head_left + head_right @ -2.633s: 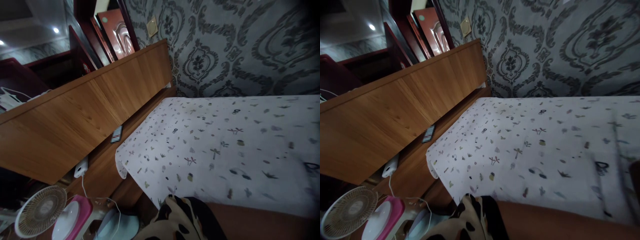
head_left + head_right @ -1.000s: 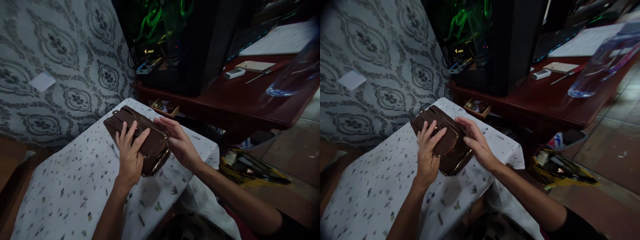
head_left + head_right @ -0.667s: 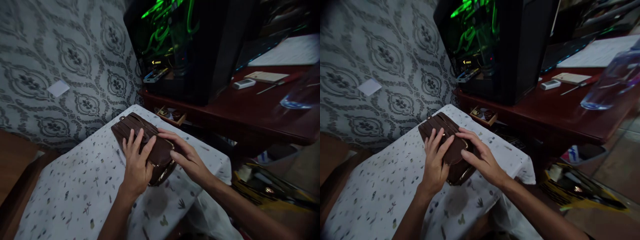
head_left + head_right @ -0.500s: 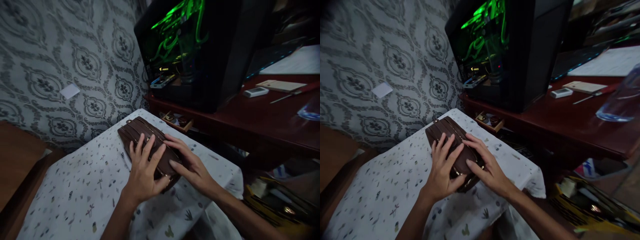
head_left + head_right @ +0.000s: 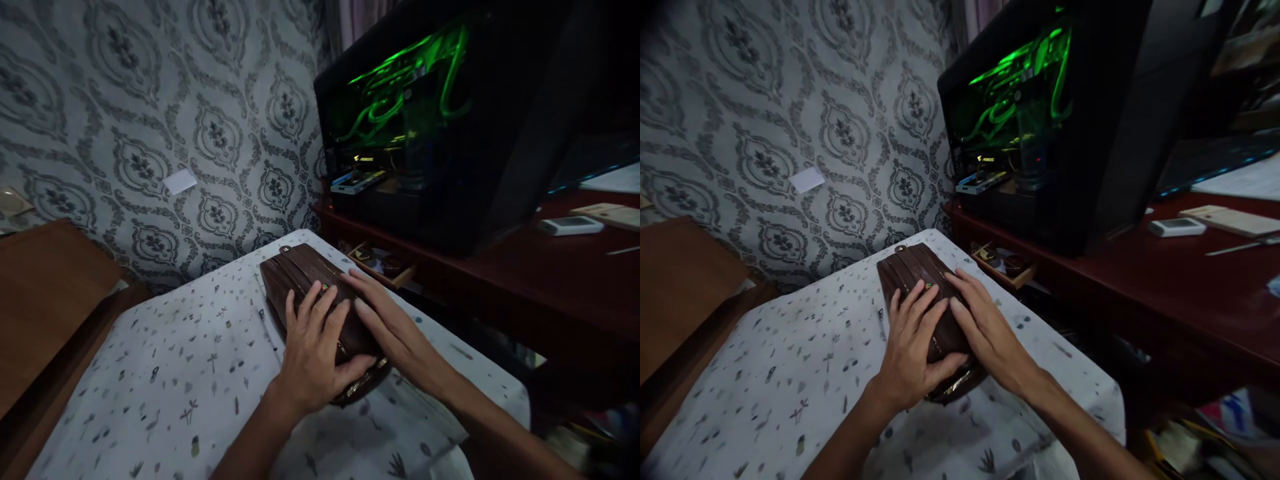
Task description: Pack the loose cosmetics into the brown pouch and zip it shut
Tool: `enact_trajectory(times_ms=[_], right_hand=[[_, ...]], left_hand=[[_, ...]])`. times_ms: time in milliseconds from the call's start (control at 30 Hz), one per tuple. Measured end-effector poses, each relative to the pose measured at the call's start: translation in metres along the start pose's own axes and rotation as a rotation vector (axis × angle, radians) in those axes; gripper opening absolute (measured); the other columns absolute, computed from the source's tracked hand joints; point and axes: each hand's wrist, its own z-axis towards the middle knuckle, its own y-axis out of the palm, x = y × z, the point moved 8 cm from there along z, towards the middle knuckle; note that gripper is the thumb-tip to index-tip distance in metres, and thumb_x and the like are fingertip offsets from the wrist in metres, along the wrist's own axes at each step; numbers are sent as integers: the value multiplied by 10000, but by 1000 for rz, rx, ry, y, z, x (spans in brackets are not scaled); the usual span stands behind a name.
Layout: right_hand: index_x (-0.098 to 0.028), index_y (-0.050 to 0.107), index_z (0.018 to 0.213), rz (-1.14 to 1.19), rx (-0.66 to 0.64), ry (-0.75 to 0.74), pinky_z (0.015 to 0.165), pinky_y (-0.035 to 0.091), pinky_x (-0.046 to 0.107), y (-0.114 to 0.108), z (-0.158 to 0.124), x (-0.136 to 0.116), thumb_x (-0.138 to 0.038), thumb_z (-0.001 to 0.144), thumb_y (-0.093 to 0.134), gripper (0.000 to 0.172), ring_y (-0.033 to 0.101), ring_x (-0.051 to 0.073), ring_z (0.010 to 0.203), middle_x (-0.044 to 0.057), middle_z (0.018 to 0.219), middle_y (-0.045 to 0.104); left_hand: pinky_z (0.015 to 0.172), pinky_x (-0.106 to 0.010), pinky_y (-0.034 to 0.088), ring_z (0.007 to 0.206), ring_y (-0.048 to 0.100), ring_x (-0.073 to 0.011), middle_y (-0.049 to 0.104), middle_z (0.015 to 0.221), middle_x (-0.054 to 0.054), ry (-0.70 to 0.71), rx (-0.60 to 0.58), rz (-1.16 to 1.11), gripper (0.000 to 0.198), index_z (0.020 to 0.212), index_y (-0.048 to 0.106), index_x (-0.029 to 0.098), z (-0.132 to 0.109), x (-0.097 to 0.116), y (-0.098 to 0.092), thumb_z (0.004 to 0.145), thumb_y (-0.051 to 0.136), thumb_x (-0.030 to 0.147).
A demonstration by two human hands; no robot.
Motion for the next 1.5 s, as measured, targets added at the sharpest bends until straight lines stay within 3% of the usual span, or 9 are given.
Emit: enact_trajectory(times_ms=[167,300,467,600,667,967,1267,1500], right_hand=[[-246,527,1481,-167,-136,-20,1219,396,586,16,38,-2,-566,1056,338,565,487,303,1445,123,1511,551],[-210,526,1485,-321,-208,-77,1170,447,590,26,56,-8,-553,1058,290,596,526,328,1400,157,1458,576],[-182,505,1514,-401,-224,-67,1136,487,560,29,59,-9,-542,1057,294,619,570,341,1355,182,1490,542],[-164,506,1519,-463,-238,-80,1135,489,535,29,58,-10,-512,1064,293,612,584,333,1343,191,1493,544],[-157,503,1522,-485,-248,-83,1133,494,512,30,58,-10,-480,1071,277,599,599,315,1328,184,1488,552],[-142,523,1509,-527,-238,-75,1127,501,479,33,59,-10,-436,1062,294,582,614,304,1316,187,1490,557],[-148,467,1537,-566,-379,83,1137,474,486,34,61,-17,-389,1055,306,563,566,313,1355,151,1547,494],[-89,492,1453,-638,-438,102,1095,479,482,45,75,-38,-373,1048,384,507,556,332,1313,197,1437,543]], left_hand=[[1239,-675,251,1451,485,-367,596,1433,-237,7,67,-124,826,1480,374,133,-2,-6,-1,906,609,678],[1235,-675,264,1498,412,-367,474,1529,-253,-70,107,-239,737,1465,375,169,-7,-23,-6,941,575,646],[1296,-597,178,1613,135,-335,167,1697,-219,-415,230,-357,744,1570,243,193,-15,-72,-8,991,536,557],[1323,-545,106,1627,52,-329,79,1738,-159,-715,208,-592,958,1622,146,222,-22,-112,12,903,675,568],[1332,-505,100,1628,57,-322,85,1749,-115,-781,174,-707,1034,1631,153,256,-24,-123,21,844,755,552],[1333,-479,158,1623,125,-311,178,1744,-43,-758,96,-901,1001,1636,219,313,-30,-132,27,832,783,508],[1335,-480,94,1634,56,-258,96,1756,-65,-648,151,-629,794,1617,280,287,-16,-114,7,950,616,555],[1319,-539,125,1627,111,-291,248,1720,-105,-587,146,-495,638,1528,461,249,-5,-108,11,978,552,559]])
